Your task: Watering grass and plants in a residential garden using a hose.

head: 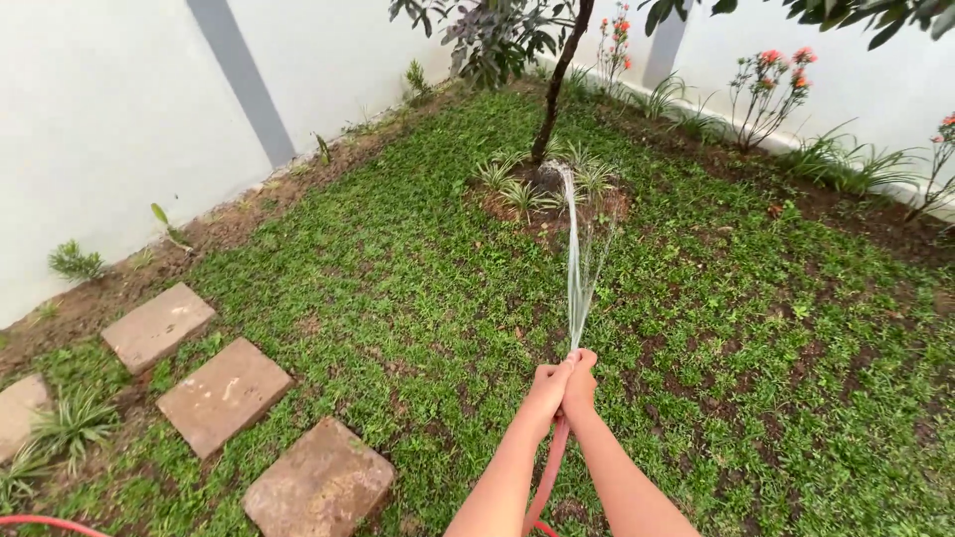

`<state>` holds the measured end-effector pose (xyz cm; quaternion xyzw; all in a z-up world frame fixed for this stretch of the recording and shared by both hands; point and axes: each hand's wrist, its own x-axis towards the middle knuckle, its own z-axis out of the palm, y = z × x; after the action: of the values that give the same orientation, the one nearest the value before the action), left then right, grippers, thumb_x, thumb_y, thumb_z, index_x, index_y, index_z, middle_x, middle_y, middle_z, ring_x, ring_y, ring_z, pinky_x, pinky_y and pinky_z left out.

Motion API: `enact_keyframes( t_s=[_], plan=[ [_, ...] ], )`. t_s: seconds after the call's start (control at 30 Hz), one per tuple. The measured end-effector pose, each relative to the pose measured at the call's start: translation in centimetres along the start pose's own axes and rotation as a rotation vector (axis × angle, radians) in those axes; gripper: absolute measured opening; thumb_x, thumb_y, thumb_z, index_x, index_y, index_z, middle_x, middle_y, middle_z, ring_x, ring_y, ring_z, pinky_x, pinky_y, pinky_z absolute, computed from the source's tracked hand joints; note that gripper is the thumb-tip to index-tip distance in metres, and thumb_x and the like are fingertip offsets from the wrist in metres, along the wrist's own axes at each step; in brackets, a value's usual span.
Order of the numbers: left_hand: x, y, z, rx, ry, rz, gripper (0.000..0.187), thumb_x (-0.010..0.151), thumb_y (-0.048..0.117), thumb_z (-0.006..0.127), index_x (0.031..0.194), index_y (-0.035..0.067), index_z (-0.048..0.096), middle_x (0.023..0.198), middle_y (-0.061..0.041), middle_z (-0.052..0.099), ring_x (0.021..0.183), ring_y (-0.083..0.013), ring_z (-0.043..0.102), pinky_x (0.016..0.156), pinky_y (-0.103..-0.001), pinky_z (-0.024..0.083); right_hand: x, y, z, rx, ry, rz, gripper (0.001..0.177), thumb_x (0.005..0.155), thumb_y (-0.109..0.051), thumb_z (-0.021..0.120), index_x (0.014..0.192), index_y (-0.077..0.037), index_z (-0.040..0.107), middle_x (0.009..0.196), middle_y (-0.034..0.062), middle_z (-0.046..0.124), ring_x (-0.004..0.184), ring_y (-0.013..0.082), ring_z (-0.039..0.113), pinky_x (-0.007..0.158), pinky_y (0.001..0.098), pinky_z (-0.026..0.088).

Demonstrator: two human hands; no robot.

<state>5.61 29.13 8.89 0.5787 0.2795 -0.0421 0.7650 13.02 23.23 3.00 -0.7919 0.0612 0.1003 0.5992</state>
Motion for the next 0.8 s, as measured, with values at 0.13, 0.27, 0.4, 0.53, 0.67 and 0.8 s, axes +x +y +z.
enact_keyframes(
  t_s=[0.13, 0.27, 0.4, 0.53, 0.67, 0.8],
  plan=[
    [0.3, 0.7, 0.6, 0.030, 0.001, -0.017, 0.058, 0.091, 0.067, 0.059, 0.114, 0.014, 0.048, 0.080, -0.001, 0.052, 0.058, -0.0118, 0.041, 0.051, -0.032, 0.031, 0.2, -1.6, -0.7, -0.007, 0.015, -0.023, 0.031, 0.105, -0.042, 0.038, 0.127, -0.020, 0.042, 0.104, 0.0191, 0.068, 0.084, 0.0338, 0.066, 0.077, 0.0489, 0.052],
    [2.1, 1.4, 1.0, -0.052, -0.048, 0.065, 0.056, 0.091, 0.064, 0.059, 0.115, 0.015, 0.048, 0.081, 0.000, 0.055, 0.058, -0.0121, 0.044, 0.052, -0.032, 0.037, 1.1, -3.5, -1.3, -0.007, -0.022, -0.023, 0.032, 0.105, -0.043, 0.036, 0.127, -0.020, 0.042, 0.099, 0.0180, 0.069, 0.079, 0.0325, 0.066, 0.071, 0.0484, 0.053],
    [2.2, 3.4, 1.9, -0.030, -0.027, 0.021, 0.058, 0.089, 0.067, 0.061, 0.114, 0.016, 0.048, 0.075, -0.001, 0.054, 0.051, -0.0125, 0.041, 0.048, -0.031, 0.033, 3.0, -4.0, -1.7, -0.073, -0.061, -0.024, 0.034, 0.104, -0.043, 0.036, 0.130, -0.022, 0.041, 0.097, 0.0168, 0.069, 0.077, 0.0315, 0.065, 0.069, 0.0477, 0.054],
    [3.6, 4.0, 2.5, -0.072, -0.101, 0.042, 0.061, 0.088, 0.069, 0.061, 0.115, 0.016, 0.049, 0.075, -0.002, 0.055, 0.049, -0.0124, 0.044, 0.047, -0.030, 0.034, 5.2, -3.7, -2.3, -0.083, -0.070, -0.024, 0.035, 0.105, -0.044, 0.035, 0.131, -0.021, 0.041, 0.096, 0.0174, 0.069, 0.076, 0.0310, 0.066, 0.069, 0.0471, 0.054],
    [5.0, 5.2, 3.7, -0.037, -0.001, -0.035, 0.062, 0.089, 0.070, 0.061, 0.115, 0.015, 0.049, 0.075, -0.001, 0.056, 0.048, -0.0121, 0.042, 0.046, -0.028, 0.035, 7.1, -4.1, -2.4, -0.156, -0.084, -0.082, 0.035, 0.104, -0.043, 0.036, 0.132, -0.022, 0.041, 0.097, 0.0164, 0.071, 0.078, 0.0306, 0.067, 0.072, 0.0459, 0.054],
    [4.4, 6.4, 4.1, -0.020, 0.080, -0.030, 0.060, 0.093, 0.067, 0.061, 0.107, 0.010, 0.053, 0.071, 0.000, 0.056, 0.046, -0.0124, 0.042, 0.043, -0.029, 0.032, 7.7, -4.1, -2.1, -0.194, -0.124, -0.063, 0.036, 0.104, -0.044, 0.037, 0.134, -0.023, 0.040, 0.099, 0.0155, 0.072, 0.084, 0.0309, 0.069, 0.077, 0.0444, 0.054]
  ],
)
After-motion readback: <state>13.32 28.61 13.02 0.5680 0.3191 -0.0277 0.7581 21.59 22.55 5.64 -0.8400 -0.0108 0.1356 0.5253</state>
